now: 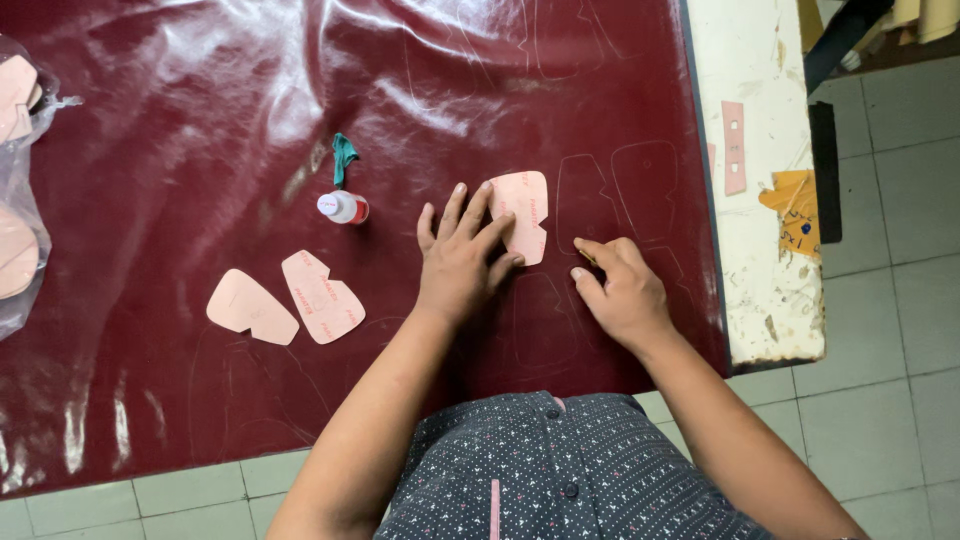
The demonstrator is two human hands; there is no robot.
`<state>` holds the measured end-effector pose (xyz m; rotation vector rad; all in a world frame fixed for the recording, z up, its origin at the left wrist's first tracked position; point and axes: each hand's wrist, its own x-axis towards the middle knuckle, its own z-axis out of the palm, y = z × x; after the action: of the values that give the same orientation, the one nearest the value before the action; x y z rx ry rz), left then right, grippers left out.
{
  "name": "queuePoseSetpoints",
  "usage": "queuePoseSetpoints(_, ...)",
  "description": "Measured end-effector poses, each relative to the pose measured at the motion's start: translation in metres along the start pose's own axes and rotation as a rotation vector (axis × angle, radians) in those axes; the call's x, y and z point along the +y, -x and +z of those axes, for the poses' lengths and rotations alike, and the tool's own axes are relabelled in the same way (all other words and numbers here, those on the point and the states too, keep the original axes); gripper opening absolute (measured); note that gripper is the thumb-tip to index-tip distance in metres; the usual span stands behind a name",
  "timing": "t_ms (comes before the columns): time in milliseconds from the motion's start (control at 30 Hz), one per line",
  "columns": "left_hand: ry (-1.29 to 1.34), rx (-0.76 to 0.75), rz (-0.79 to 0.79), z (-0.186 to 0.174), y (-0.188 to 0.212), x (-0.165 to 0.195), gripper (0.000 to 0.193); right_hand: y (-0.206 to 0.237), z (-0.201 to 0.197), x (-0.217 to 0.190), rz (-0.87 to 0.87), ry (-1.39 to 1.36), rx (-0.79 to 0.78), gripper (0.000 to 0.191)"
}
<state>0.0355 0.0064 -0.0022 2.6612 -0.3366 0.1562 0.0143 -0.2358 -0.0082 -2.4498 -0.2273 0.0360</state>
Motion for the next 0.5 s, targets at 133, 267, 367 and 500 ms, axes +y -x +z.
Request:
queuePoseSetpoints(133,-0.076,-0.271,-0.004,0.004,-0.008,0.015,0.049,-0.028,-0.017,-0.009,-0.228,-0.355,0.096,0.011)
queuePoseSetpoints(267,-0.226,-0.371,-0.053,0.034,-0.018,0.042,0.033,-0.069,-0.033,-0.031,-0.178,-0.103,0.118,0.017)
queuePoseSetpoints(367,-0.043,-0.307,-0.332,0.062,-0.017,0.063,0.055,-0.095,-0.031,-0.051,-0.29,-0.249,-0.02,0.017)
queuePoseSetpoints(500,-0.21,-0.369,-0.049,0.084,-0.011,0.072,0.016,-0.113,-0.018,-0.068,-0.463,-0.099,-0.238,0.017)
